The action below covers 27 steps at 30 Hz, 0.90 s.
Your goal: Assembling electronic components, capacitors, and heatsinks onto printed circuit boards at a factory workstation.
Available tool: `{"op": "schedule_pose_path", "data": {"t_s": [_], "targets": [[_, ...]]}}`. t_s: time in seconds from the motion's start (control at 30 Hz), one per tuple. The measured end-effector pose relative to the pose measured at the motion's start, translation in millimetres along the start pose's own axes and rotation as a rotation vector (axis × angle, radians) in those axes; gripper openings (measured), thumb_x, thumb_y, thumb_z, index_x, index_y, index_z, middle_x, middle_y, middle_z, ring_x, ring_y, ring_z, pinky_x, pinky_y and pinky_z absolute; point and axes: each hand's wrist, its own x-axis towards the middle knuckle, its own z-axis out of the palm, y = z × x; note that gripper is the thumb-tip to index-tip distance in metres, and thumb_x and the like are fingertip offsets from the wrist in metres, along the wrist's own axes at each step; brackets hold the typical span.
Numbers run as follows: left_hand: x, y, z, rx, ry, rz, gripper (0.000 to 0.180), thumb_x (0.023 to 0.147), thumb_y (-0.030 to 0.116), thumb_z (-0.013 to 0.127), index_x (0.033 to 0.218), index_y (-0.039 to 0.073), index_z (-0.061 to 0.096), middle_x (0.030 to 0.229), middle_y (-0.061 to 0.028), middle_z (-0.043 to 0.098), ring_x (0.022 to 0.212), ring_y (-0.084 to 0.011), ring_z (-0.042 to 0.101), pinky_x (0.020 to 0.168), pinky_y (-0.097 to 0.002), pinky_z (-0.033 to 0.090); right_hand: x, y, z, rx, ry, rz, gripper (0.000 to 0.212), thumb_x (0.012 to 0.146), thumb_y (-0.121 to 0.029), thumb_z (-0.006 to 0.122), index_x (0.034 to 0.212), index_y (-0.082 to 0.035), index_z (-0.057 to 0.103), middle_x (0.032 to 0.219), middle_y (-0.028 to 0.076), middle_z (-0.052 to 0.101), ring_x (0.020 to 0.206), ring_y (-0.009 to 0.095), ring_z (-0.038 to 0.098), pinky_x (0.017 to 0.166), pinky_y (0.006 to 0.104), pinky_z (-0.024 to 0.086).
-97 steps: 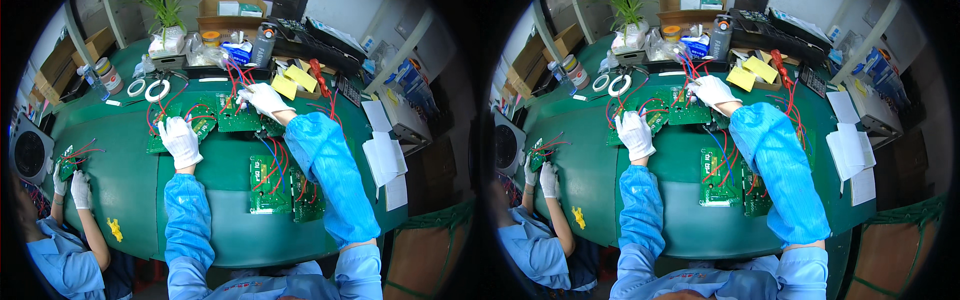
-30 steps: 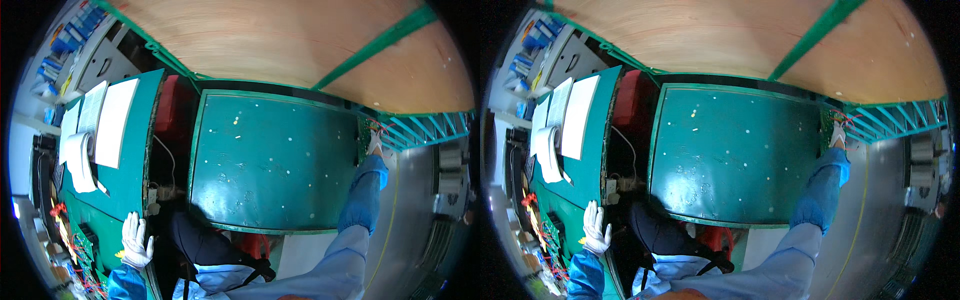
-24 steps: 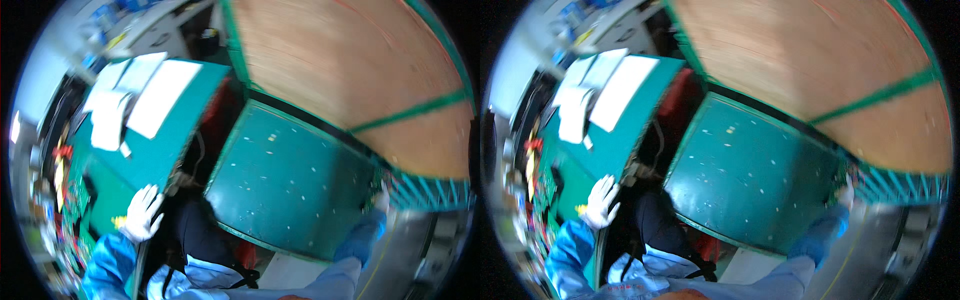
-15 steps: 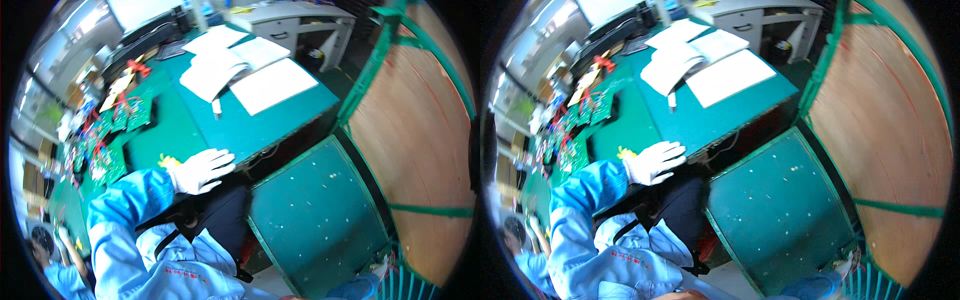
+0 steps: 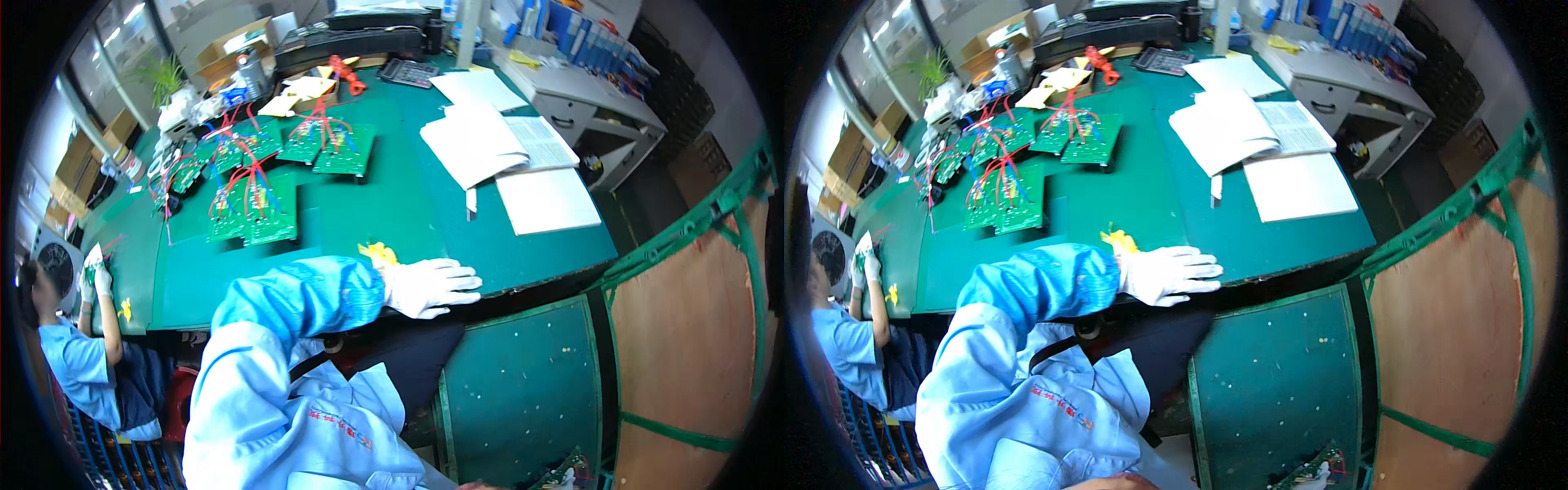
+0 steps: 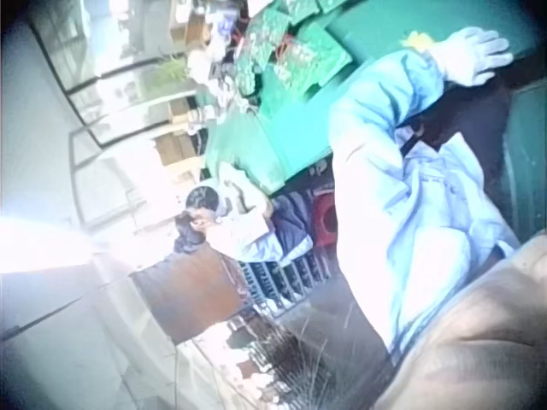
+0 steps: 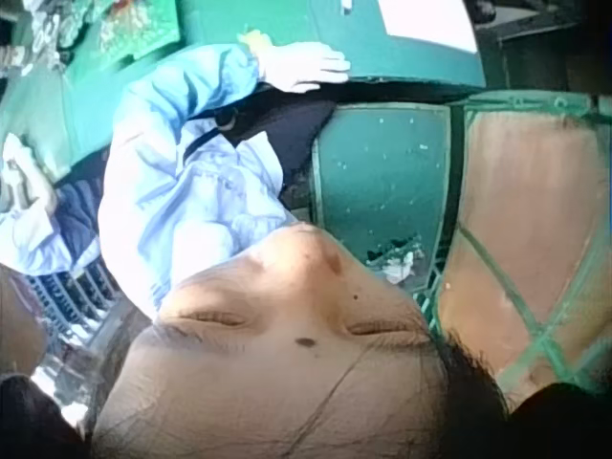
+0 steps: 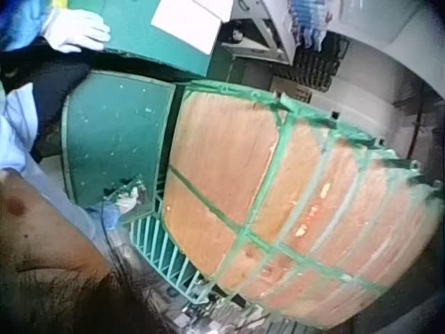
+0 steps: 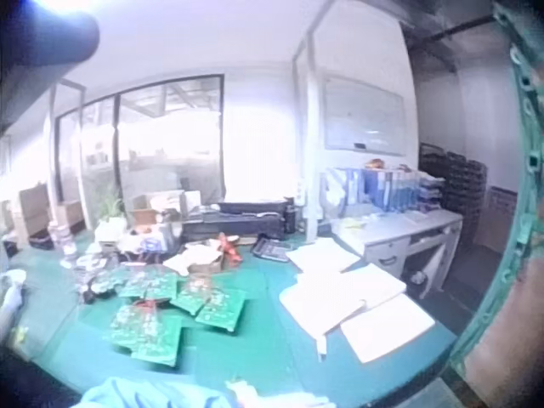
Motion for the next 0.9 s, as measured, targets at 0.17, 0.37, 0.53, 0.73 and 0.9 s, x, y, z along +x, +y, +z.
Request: {"op": "schedule_pose_path", "data": {"t_s": [0.17,0.37,0.53,0.73,0.9], "targets": [[4.4,-7.2,7.5,0.054,0.150,0.094,0.060,0.093,0.030,0.057,0.149,0.010,0.045,0.152,-0.0205,0.044,0.142,-0.0373,0.041,0.116,-0.0539,0.033,-53.5,-23.5,42.5,0.033,-0.416,0.096,0.040,0.105,-0.036,0.051,0.127,-0.005,0.063,0.104,0.006,0.069,0.086,0.018,0.060,0.074,0.0360,0.051],[-27.2,22.9,-7.5,0.205,0.181,0.085,0.053,0.091,0.030,0.058,0.135,0.000,0.053,0.144,-0.0228,0.049,0.138,-0.0385,0.044,0.111,-0.0526,0.036,-268.6,-122.0,266.0,-0.246,-0.420,-0.211,0.040,0.103,-0.035,0.054,0.126,-0.004,0.063,0.085,0.004,0.060,0.065,0.012,0.053,0.055,0.0291,0.046],[-138.2,38.8,-27.3,0.098,0.397,0.015,0.048,0.097,0.028,0.051,0.135,0.000,0.054,0.147,-0.0212,0.048,0.141,-0.0341,0.043,0.113,-0.0483,0.036,-392.0,-173.7,403.2,-0.326,-0.886,-0.410,0.038,0.100,-0.024,0.056,0.133,-0.005,0.058,0.105,0.007,0.064,0.073,0.018,0.054,0.056,0.0314,0.046],[-289.5,28.6,-67.5,0.142,0.546,-0.282,0.043,0.094,0.021,0.055,0.130,-0.003,0.058,0.136,-0.0218,0.056,0.132,-0.0356,0.052,0.108,-0.0449,0.044,-531.7,-132.4,589.7,-0.613,-1.322,-1.119,0.038,0.107,-0.029,0.047,0.121,0.001,0.066,0.117,0.010,0.062,0.092,0.017,0.057,0.081,0.0324,0.052],[-368.4,15.8,-54.6,0.357,0.645,-0.252,0.037,0.094,0.017,0.056,0.122,-0.006,0.061,0.133,-0.0240,0.058,0.129,-0.0384,0.054,0.106,-0.0463,0.047,-667.7,-48.2,730.9,-0.606,-1.701,-0.444,0.036,0.104,-0.025,0.052,0.129,-0.001,0.063,0.122,0.009,0.067,0.088,0.013,0.065,0.063,0.0253,0.054]]}}
